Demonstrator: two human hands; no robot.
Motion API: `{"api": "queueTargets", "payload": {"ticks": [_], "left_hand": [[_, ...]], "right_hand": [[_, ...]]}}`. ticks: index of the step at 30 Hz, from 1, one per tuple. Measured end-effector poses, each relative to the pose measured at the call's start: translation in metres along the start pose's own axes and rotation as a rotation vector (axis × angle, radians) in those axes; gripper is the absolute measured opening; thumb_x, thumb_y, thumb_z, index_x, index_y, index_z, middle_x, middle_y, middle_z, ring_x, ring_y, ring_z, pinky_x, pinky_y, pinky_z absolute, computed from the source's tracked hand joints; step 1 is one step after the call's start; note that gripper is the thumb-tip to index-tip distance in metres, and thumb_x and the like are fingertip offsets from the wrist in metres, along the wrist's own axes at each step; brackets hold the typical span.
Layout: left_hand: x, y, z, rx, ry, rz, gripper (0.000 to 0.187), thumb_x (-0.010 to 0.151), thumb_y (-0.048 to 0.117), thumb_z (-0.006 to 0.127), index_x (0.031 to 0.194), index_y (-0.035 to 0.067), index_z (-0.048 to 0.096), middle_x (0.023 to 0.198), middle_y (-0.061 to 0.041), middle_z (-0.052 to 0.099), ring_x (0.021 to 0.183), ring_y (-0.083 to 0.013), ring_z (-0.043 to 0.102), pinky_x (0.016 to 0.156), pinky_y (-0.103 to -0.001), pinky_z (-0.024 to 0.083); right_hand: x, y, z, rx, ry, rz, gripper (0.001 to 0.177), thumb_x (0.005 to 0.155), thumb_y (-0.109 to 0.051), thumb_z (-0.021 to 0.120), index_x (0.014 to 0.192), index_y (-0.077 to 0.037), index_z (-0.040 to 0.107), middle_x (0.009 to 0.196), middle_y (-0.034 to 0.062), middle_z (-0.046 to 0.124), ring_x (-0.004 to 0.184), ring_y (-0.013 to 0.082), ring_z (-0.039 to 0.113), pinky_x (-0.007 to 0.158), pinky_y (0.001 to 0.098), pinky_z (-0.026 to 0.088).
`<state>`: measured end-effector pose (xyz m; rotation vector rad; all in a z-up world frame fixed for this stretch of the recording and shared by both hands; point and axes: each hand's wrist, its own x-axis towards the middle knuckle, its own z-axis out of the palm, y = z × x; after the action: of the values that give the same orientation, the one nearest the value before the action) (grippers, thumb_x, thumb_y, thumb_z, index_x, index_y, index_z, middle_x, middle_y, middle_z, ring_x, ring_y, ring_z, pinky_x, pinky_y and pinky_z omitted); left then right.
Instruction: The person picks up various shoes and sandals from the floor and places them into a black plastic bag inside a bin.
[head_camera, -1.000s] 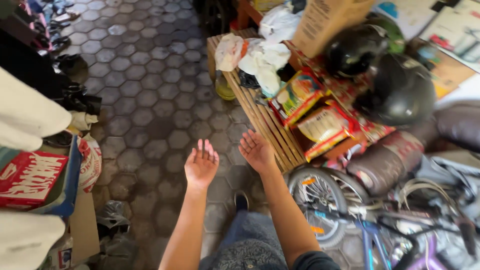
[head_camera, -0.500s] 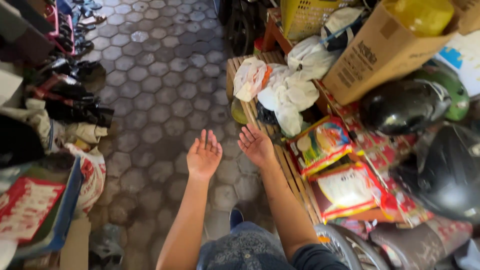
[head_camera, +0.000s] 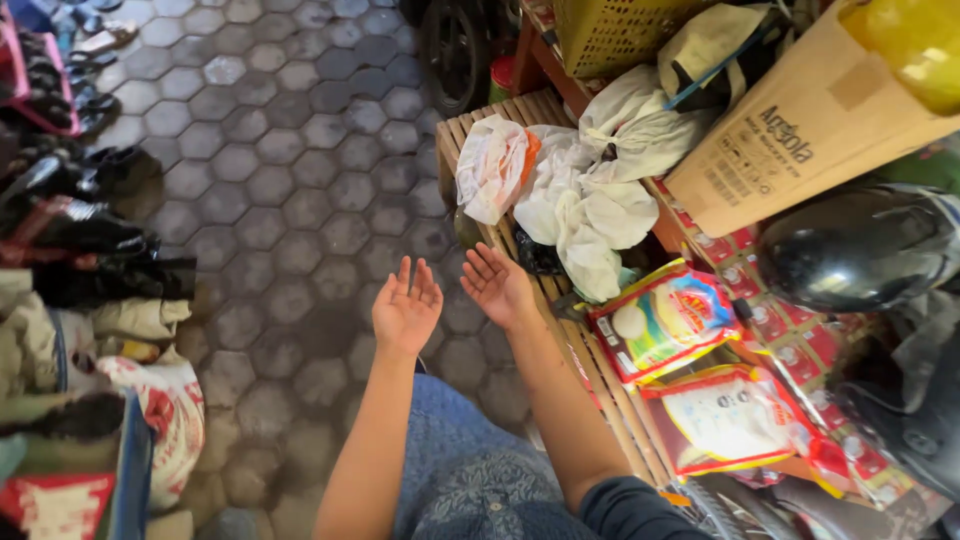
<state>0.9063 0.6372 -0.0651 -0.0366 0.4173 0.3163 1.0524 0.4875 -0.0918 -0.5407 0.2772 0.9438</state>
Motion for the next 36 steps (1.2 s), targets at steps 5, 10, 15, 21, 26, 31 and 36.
{"api": "queueTargets", "payload": {"ticks": [5,10,15,21,26,31,36], "left_hand": [[0.100,0.059,0.020,0.043,0.022,-0.094,0.031,0.104,0.034,0.050,0.125,0.018,0.067,0.129,-0.004,0.066,0.120,-0.0197,0.062,0.101,-0.042,0.047],[0.178,0.080,0.036,0.150,0.062,-0.239,0.031,0.103,0.035,0.052,0.124,0.018,0.067,0.127,-0.003,0.066,0.121,-0.0202,0.061,0.101,-0.042,0.046],[0.227,0.072,0.039,0.227,0.196,-0.353,0.033,0.101,0.034,0.053,0.126,0.018,0.065,0.128,-0.003,0.064,0.123,-0.0198,0.057,0.103,-0.040,0.043],[0.277,0.051,0.006,0.344,0.279,-0.482,0.036,0.100,0.033,0.053,0.131,0.017,0.063,0.130,-0.002,0.063,0.123,-0.0185,0.057,0.103,-0.039,0.043],[0.325,0.026,-0.037,0.403,0.298,-0.565,0.038,0.100,0.034,0.053,0.134,0.018,0.061,0.132,-0.001,0.062,0.124,-0.0172,0.056,0.102,-0.039,0.042],[0.368,-0.009,-0.083,0.511,0.308,-0.653,0.043,0.101,0.035,0.052,0.139,0.017,0.060,0.134,0.000,0.061,0.125,-0.0174,0.055,0.102,-0.038,0.042],[0.391,-0.019,-0.115,0.586,0.337,-0.682,0.044,0.099,0.035,0.051,0.139,0.017,0.059,0.135,0.001,0.062,0.125,-0.0172,0.055,0.100,-0.038,0.042]], "right_hand": [[0.090,-0.011,0.023,0.025,0.074,-0.085,0.031,0.101,-0.028,0.058,0.125,-0.012,0.068,0.115,0.0056,0.074,0.103,0.0239,0.069,0.096,0.0449,0.053],[0.158,-0.027,-0.001,0.125,0.192,-0.181,0.029,0.099,-0.028,0.059,0.122,-0.013,0.069,0.115,0.0052,0.075,0.102,0.0241,0.070,0.094,0.0446,0.054],[0.201,-0.031,-0.061,0.067,0.381,-0.283,0.031,0.099,-0.029,0.062,0.126,-0.015,0.064,0.111,0.0020,0.068,0.105,0.0250,0.067,0.092,0.0443,0.053],[0.235,-0.026,-0.141,0.050,0.610,-0.307,0.040,0.098,-0.030,0.062,0.136,-0.018,0.062,0.114,-0.0020,0.060,0.105,0.0230,0.063,0.091,0.0446,0.048],[0.281,-0.023,-0.215,0.004,0.676,-0.285,0.037,0.098,-0.030,0.061,0.134,-0.020,0.062,0.113,0.0035,0.066,0.101,0.0210,0.063,0.088,0.0426,0.048],[0.321,-0.014,-0.312,-0.144,0.725,-0.312,0.034,0.098,-0.024,0.064,0.131,-0.017,0.065,0.113,0.0035,0.065,0.104,0.0275,0.063,0.082,0.0458,0.040],[0.349,-0.015,-0.358,-1.407,1.151,-0.486,0.039,0.084,-0.024,0.081,0.120,-0.009,0.078,0.134,0.0291,0.049,0.121,0.0456,0.053,0.095,0.0496,0.049]]}}
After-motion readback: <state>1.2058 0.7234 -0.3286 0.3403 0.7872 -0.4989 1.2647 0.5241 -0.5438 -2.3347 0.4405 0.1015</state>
